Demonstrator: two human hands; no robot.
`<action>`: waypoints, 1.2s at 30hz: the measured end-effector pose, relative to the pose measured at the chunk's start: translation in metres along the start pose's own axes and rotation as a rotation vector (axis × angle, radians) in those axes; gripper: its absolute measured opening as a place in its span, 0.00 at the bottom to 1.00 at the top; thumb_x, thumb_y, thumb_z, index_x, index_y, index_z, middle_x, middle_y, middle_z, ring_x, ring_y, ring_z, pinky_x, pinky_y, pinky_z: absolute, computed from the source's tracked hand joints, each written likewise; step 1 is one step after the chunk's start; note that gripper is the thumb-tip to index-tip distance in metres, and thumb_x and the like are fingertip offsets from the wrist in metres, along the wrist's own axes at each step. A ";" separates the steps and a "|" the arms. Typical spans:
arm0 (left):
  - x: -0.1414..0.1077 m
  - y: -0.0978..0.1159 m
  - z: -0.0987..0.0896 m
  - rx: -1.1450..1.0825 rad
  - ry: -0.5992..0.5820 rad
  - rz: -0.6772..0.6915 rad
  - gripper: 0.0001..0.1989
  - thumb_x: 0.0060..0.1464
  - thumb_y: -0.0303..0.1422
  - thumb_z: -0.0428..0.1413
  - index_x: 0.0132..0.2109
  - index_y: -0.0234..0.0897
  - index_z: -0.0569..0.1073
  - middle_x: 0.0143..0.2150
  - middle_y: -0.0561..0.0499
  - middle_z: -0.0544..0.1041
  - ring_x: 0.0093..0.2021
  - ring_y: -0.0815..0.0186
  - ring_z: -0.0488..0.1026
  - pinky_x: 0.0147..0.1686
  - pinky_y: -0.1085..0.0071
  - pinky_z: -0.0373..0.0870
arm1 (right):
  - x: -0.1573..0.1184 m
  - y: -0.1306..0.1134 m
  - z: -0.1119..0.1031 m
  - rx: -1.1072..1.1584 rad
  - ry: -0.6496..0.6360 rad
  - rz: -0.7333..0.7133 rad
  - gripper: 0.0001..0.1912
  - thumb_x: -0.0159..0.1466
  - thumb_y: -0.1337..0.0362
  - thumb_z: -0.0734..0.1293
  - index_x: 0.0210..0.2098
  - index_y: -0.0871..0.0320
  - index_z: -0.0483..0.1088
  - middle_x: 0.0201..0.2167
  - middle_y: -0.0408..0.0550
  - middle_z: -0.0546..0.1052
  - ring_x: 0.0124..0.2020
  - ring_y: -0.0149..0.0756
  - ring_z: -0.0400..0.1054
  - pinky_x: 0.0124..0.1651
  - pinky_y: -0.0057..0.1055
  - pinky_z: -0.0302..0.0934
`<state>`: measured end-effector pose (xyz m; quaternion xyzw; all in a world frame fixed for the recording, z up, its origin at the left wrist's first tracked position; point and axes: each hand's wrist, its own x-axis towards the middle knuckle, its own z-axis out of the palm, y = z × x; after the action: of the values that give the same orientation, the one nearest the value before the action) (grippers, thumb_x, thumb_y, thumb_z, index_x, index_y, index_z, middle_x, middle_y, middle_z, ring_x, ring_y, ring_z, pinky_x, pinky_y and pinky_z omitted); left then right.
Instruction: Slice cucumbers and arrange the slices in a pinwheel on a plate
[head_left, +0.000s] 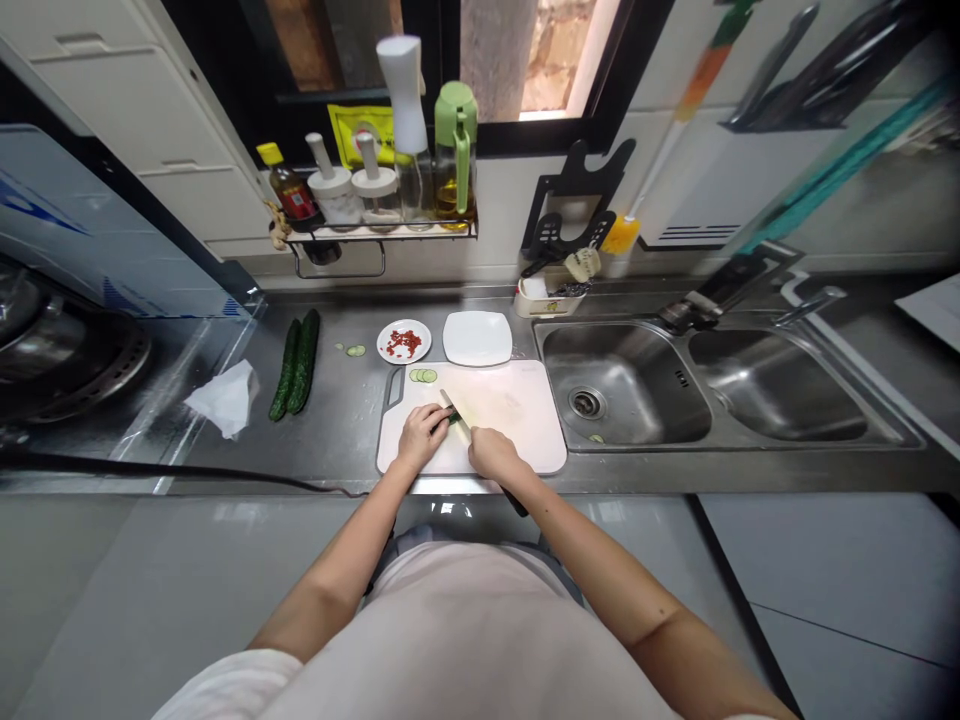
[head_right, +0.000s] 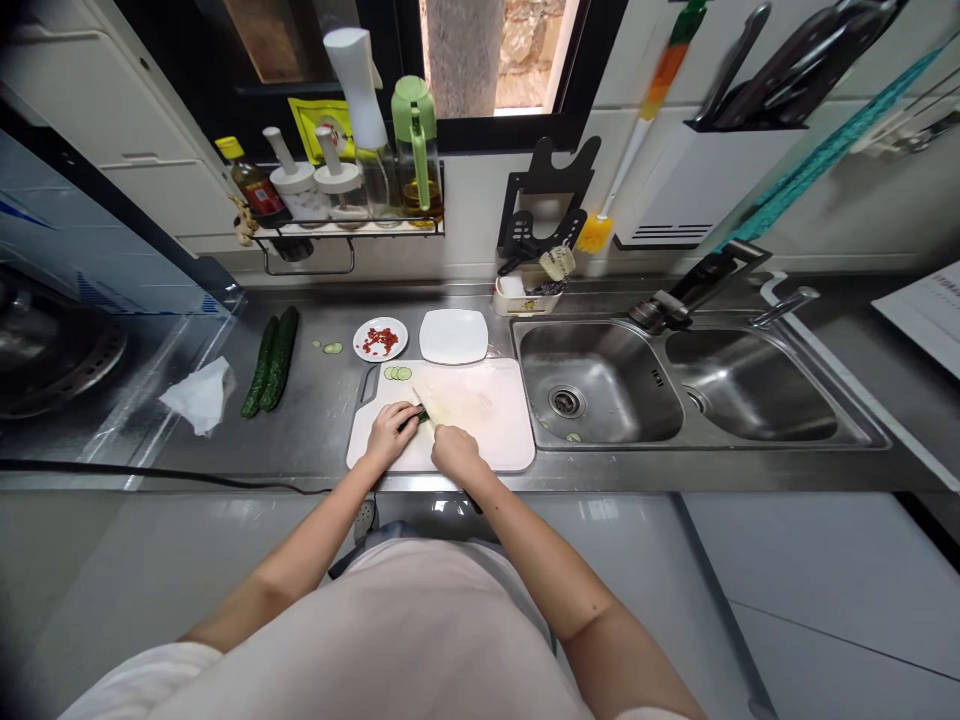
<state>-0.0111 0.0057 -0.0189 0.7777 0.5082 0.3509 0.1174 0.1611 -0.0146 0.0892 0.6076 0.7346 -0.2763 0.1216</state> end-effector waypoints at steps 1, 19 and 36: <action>0.000 0.000 0.000 -0.001 0.000 -0.001 0.12 0.60 0.32 0.53 0.49 0.43 0.76 0.45 0.48 0.75 0.45 0.63 0.70 0.48 0.64 0.68 | 0.002 -0.001 0.000 0.006 0.008 -0.002 0.17 0.63 0.71 0.56 0.47 0.63 0.70 0.45 0.60 0.76 0.46 0.43 0.71 0.42 0.31 0.61; 0.002 0.003 -0.003 -0.009 0.000 -0.002 0.11 0.59 0.31 0.53 0.48 0.42 0.75 0.45 0.48 0.75 0.45 0.64 0.70 0.48 0.65 0.68 | 0.001 0.002 0.003 0.018 -0.011 0.003 0.17 0.63 0.70 0.57 0.49 0.63 0.69 0.44 0.60 0.76 0.47 0.44 0.71 0.42 0.32 0.61; 0.002 0.001 -0.001 -0.005 -0.007 -0.021 0.11 0.60 0.32 0.53 0.47 0.42 0.76 0.44 0.49 0.75 0.44 0.64 0.70 0.47 0.65 0.68 | -0.004 0.010 0.009 -0.006 -0.030 -0.007 0.16 0.64 0.70 0.56 0.47 0.63 0.69 0.43 0.61 0.77 0.46 0.44 0.72 0.40 0.31 0.60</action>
<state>-0.0100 0.0068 -0.0167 0.7730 0.5154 0.3482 0.1246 0.1704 -0.0213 0.0814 0.6004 0.7357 -0.2835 0.1337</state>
